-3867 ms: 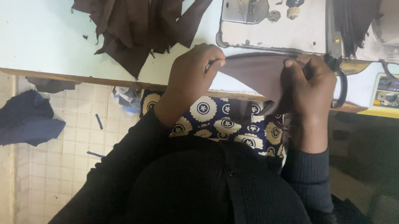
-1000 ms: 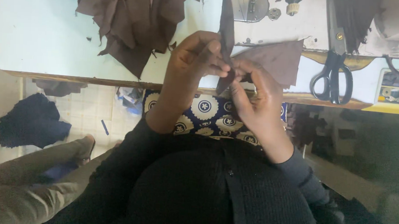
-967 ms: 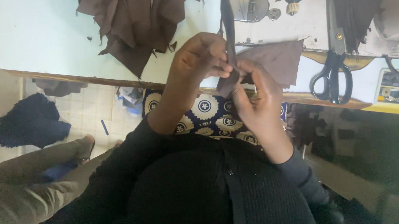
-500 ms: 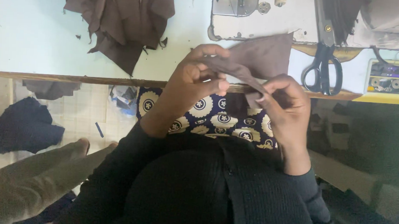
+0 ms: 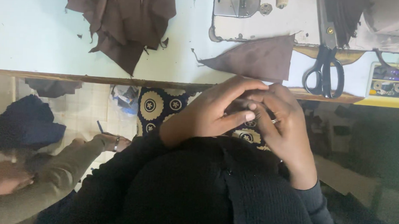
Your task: Folding and trimming small brown fabric pieces at a sewing workstation
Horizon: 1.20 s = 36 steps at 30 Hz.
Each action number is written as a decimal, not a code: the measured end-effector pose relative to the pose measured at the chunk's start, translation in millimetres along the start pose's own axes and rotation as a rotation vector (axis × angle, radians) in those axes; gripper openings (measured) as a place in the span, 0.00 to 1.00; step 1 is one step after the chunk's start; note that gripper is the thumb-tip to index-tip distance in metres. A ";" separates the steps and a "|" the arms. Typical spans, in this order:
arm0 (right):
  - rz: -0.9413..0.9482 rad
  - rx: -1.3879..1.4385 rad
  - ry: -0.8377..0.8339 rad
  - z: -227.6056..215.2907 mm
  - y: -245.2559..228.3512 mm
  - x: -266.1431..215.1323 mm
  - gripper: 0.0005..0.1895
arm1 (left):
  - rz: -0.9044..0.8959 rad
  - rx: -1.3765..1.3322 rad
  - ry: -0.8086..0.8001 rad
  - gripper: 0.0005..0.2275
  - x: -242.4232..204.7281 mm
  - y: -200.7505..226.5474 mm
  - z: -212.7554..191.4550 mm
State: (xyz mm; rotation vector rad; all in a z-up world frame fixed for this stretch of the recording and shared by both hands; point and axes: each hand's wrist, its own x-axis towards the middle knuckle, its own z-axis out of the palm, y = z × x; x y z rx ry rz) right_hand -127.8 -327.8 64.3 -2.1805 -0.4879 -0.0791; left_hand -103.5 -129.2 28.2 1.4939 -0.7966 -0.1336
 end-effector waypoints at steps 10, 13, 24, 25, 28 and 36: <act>0.274 0.281 0.302 14.0 59.5 -5.5 0.03 | -0.377 0.142 0.223 0.09 -1.4 -26.4 -11.8; 0.302 0.226 0.362 18.6 61.7 -0.2 0.03 | -0.481 0.170 0.320 0.09 1.1 -22.4 -20.2; -0.011 -0.444 0.420 22.8 136.8 41.1 0.12 | -0.413 0.715 0.381 0.04 12.5 -59.1 -32.6; -0.025 -0.538 0.408 25.4 131.7 48.7 0.13 | -0.411 0.773 0.367 0.04 11.0 -62.5 -34.7; -0.021 -0.725 0.409 30.6 133.2 51.3 0.17 | -0.382 0.819 0.358 0.05 10.1 -63.6 -36.5; -0.073 -0.531 0.398 33.1 77.1 50.9 0.26 | -0.395 0.707 0.241 0.10 11.4 -59.2 -54.8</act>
